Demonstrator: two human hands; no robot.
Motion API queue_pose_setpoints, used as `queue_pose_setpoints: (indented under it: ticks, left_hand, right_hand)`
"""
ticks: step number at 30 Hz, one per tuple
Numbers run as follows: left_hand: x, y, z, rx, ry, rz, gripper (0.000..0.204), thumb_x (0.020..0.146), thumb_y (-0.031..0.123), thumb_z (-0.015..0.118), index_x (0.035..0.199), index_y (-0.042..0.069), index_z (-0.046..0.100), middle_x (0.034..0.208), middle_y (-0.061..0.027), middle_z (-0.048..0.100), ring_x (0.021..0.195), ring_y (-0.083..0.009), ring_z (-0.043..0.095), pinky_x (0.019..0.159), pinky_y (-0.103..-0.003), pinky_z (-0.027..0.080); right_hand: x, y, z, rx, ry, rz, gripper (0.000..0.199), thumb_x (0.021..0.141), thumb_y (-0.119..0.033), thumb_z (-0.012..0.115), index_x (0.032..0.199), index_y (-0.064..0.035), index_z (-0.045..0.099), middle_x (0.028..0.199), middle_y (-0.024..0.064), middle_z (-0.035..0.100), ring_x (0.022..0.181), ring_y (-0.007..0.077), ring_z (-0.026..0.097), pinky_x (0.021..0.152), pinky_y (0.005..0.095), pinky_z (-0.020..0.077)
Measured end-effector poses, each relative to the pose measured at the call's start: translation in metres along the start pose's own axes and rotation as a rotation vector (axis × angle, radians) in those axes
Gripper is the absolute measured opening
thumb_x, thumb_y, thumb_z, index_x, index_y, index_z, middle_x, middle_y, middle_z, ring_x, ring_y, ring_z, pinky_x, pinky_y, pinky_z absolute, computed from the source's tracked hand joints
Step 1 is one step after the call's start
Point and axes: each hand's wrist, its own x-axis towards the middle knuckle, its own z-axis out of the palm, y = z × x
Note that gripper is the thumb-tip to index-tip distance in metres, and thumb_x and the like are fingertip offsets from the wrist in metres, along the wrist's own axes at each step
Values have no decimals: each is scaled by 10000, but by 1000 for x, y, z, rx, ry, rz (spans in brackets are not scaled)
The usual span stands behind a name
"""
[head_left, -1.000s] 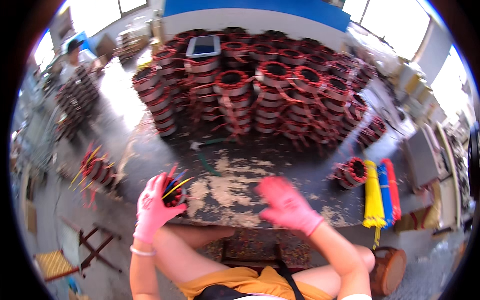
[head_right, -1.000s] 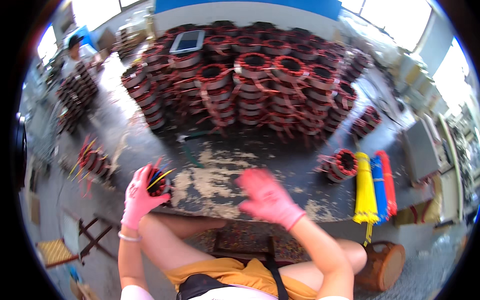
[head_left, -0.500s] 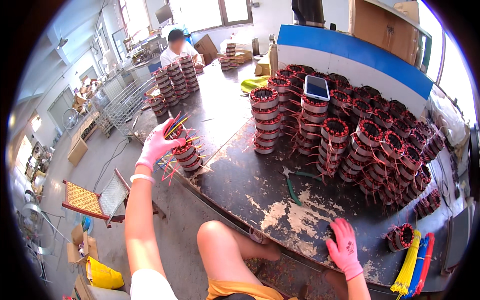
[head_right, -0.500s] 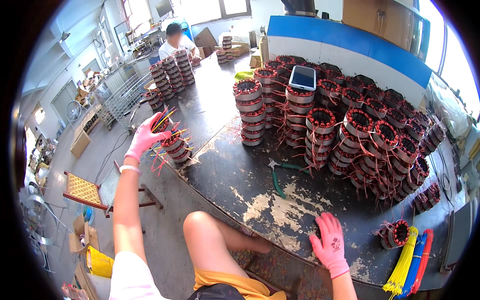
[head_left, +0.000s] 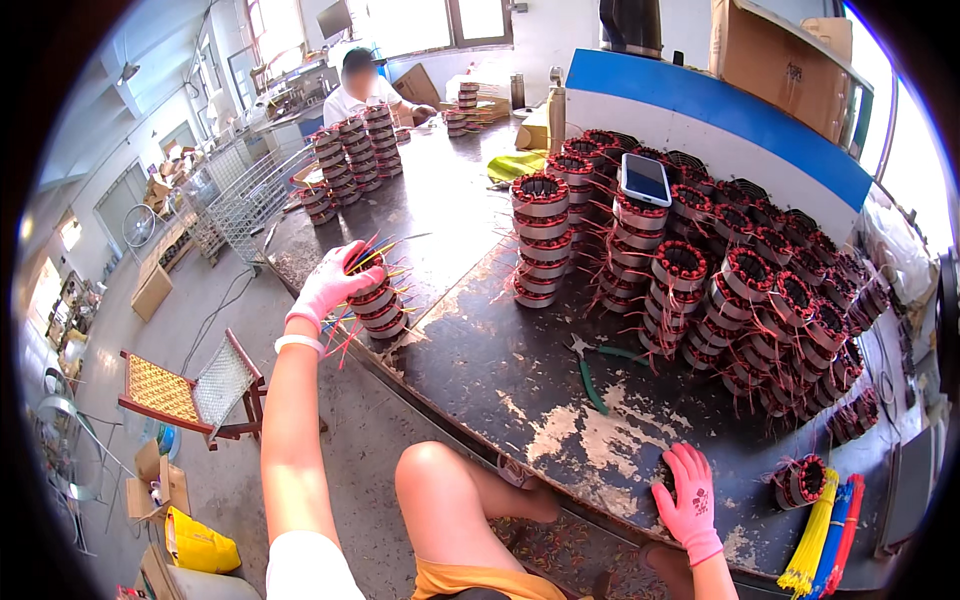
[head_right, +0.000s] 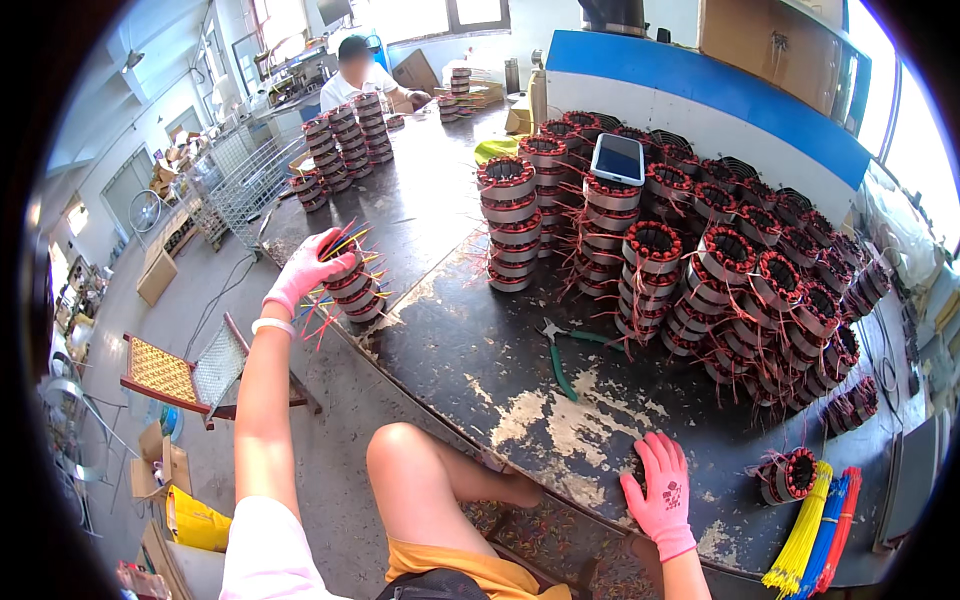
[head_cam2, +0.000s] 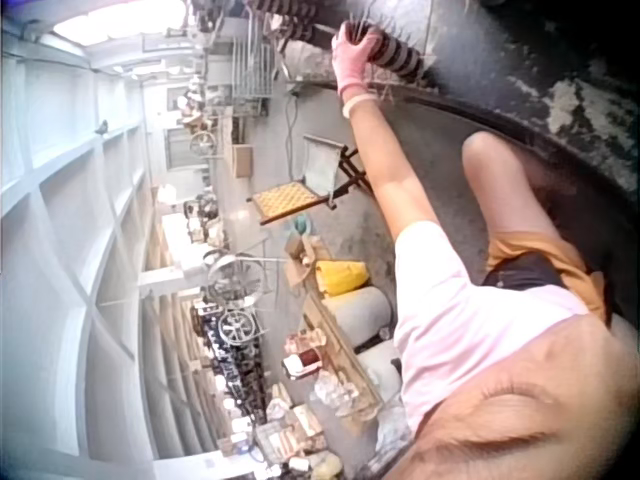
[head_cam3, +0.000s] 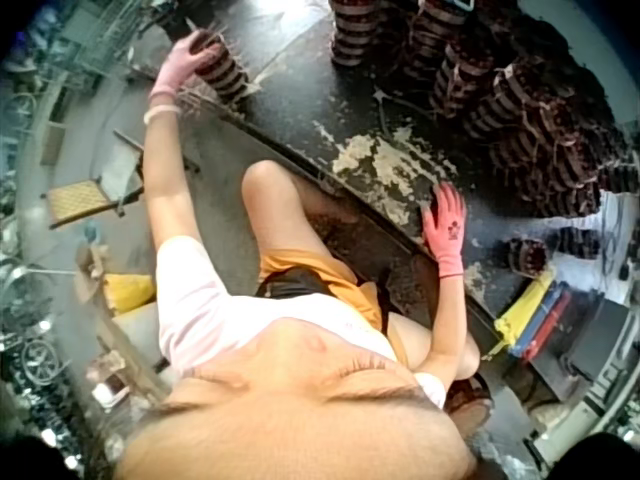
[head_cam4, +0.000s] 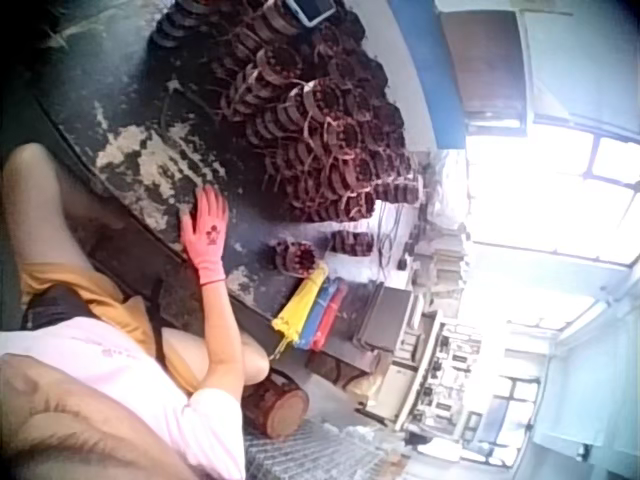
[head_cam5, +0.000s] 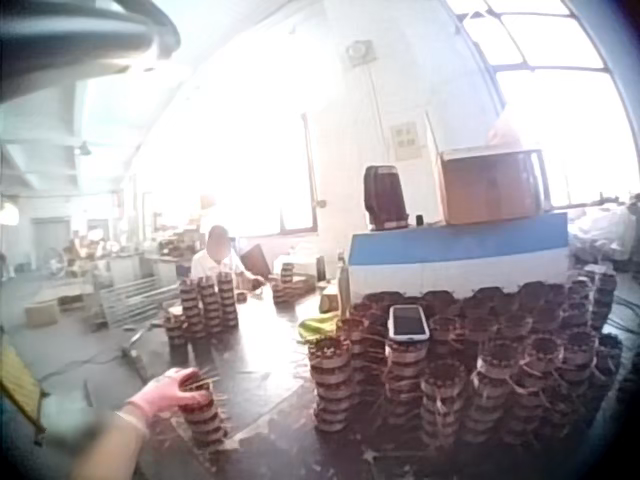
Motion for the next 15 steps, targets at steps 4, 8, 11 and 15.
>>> queue_pose_setpoints:
  ticks: [4,8,11,15]
  left_hand:
    - [2,-20,-7,-120,-21,20,888,816,484,843,1499,31,500,1467,-173,540,1365,-282,528,1141,-362,418]
    - [14,-25,3,-205,-26,59,850,832,407,858,1498,24,495,1431,-135,569,1340,-242,540,1142,-352,411]
    - [23,-6,9,-373,-163,134,730,893,299,818,1482,18,491,1385,-83,579,1288,-179,544,1123,-350,422]
    - [-10,11,14,12,363,291,626,1001,224,672,1534,9,423,1586,-174,434,1472,-294,409,1190,-412,361]
  right_hand:
    - [2,-7,4,24,10,-4,528,855,-251,704,1322,-33,591,1444,174,537,1377,416,448,1181,536,332]
    - [1,-5,4,17,41,-11,527,853,-254,708,1318,-35,594,1435,176,545,1371,418,454,1177,532,336]
    - [-3,-2,-9,64,108,-33,472,854,-180,692,1300,-43,618,1412,177,579,1358,408,488,1170,529,355]
    - [-32,12,-48,-101,304,-67,455,840,-135,734,1281,-73,636,1368,148,612,1312,379,533,1150,536,383]
